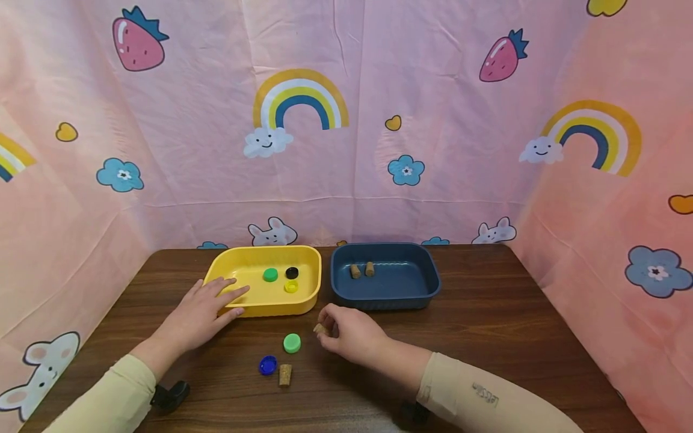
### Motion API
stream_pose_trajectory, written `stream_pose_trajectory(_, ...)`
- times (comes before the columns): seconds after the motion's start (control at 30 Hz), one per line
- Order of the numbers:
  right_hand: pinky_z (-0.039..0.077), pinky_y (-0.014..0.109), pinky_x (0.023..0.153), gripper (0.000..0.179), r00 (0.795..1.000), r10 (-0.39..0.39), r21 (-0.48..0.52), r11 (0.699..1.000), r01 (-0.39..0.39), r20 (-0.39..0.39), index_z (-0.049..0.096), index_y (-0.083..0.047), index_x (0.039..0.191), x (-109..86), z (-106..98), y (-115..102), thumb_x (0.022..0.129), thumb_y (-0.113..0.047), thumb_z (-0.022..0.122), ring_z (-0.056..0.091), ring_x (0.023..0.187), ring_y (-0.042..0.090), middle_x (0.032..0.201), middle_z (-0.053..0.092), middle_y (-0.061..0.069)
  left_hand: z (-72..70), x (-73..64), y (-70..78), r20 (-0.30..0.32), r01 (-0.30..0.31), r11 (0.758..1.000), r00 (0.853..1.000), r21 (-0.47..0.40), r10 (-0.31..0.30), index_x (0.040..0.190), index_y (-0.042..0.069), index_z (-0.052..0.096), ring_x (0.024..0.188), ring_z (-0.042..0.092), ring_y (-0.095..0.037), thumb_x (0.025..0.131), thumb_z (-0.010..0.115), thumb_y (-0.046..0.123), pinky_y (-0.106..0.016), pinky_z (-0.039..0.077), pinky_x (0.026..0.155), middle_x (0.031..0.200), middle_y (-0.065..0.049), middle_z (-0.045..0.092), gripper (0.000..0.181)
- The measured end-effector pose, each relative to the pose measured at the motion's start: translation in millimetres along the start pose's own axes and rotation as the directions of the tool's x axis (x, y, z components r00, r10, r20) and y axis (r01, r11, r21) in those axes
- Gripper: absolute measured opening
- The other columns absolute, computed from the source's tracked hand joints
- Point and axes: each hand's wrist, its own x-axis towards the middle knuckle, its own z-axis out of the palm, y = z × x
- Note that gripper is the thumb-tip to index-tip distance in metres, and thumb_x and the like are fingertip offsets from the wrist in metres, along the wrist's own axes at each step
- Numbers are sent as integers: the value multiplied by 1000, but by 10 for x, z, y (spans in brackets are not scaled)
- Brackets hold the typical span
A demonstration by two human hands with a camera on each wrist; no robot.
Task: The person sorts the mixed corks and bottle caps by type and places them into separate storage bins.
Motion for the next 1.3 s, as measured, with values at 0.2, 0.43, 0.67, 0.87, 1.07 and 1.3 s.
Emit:
stream_pose_trajectory(0.2, 51, 23, 66, 16, 999, 7, 0, 1000, -7, -42, 62, -22, 105, 9, -103, 22, 93, -28, 71, 58, 75, 5, 88, 62, -13, -11, -15, 2, -6, 8, 1000, 1000, -8, -8, 147, 28, 51, 142, 31, -43, 98, 57, 51, -65, 11, 116, 151, -15, 43, 55)
stream_pose_trajectory(0.43, 47, 25, 60, 15, 991, 17, -52, 998, -24, -135, 64, -22, 105, 21, -249, 55, 93, -27, 71, 52, 68, 7, 90, 62, -13, -10, -10, 0, -4, 3, 1000, 1000, -2, -3, 148, 28, 50, 142, 31, -43, 98, 56, 50, -65, 13, 116, 151, -16, 43, 54)
stream_pose_trajectory(0.67, 47, 28, 57, 14, 975, 67, -22, 997, -73, -213, 65, -24, 102, 57, -435, 123, 91, -27, 72, 52, 66, 8, 88, 62, -13, -2, -3, -3, 3, 4, 1000, 1000, -3, -4, 148, 28, 50, 142, 30, -43, 98, 56, 50, -65, 12, 116, 151, -16, 43, 55)
stream_pose_trajectory(0.87, 47, 31, 58, 14, 964, 126, 8, 992, -128, -234, 64, -20, 102, 116, -600, 213, 94, -30, 70, 53, 69, 12, 87, 63, -10, -1, 19, -4, 0, 3, 1000, 1000, -7, -3, 148, 29, 49, 143, 30, -43, 98, 56, 51, -65, 11, 116, 152, -16, 42, 55)
stream_pose_trajectory(1.07, 48, 34, 60, 18, 951, 228, 80, 973, -216, -210, 63, -17, 106, 227, -829, 356, 96, -32, 66, 57, 73, 17, 92, 64, -3, 0, 31, -10, 9, 10, 1000, 1000, -4, -10, 148, 30, 49, 143, 29, -43, 98, 53, 54, -65, 11, 116, 152, -15, 41, 56)
stream_pose_trajectory(1.3, 50, 38, 72, 25, 934, 334, 83, 942, -325, -129, 63, -12, 109, 374, -1138, 522, 99, -36, 61, 60, 86, 22, 100, 65, 4, -2, 32, -11, 9, 6, 1000, 1000, -10, -6, 148, 30, 49, 143, 29, -42, 98, 54, 54, -65, 12, 116, 152, -15, 42, 55)
